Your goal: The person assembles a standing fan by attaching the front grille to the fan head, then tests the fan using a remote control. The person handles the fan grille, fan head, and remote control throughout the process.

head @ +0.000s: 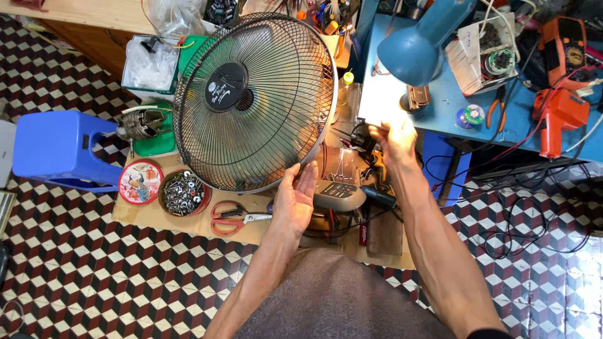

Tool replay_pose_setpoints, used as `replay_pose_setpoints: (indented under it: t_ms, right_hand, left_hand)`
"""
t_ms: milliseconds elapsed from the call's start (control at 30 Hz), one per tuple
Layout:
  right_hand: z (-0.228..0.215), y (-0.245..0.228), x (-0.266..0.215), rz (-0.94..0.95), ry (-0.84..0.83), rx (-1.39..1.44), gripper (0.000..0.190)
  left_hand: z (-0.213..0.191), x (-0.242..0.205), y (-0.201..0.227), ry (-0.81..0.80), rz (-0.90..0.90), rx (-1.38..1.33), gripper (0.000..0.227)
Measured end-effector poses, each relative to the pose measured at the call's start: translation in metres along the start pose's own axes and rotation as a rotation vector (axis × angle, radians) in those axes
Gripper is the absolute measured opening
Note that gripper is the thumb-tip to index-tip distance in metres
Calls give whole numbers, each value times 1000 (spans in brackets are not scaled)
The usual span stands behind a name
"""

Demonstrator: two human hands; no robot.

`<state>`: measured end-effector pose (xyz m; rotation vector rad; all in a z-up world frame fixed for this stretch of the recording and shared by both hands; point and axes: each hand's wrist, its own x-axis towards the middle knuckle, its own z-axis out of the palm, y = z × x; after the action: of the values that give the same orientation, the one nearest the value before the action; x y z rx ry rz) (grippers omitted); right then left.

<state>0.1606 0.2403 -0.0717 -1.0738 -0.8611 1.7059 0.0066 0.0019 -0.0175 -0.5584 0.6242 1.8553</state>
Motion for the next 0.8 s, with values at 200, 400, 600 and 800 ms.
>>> replay_pose_setpoints:
  t_ms: [200,400,600,800]
  right_hand:
    - [-3,7,-8,-260,93,-311,44]
    - [20,87,-73,-600,-555,-1190,30]
    - [57,140,-44,-595,-723,-1438,26]
    - [61,154,-52,-608,-741,-1480,22]
  left_hand:
    - [-1,-2,-6,77,32,5,23]
    - [-5,-2,-19,28,15,-10,25]
    - [4,-11,-23,72,67,-9,23]
    - [7,-17,-22,93,100,-7,24]
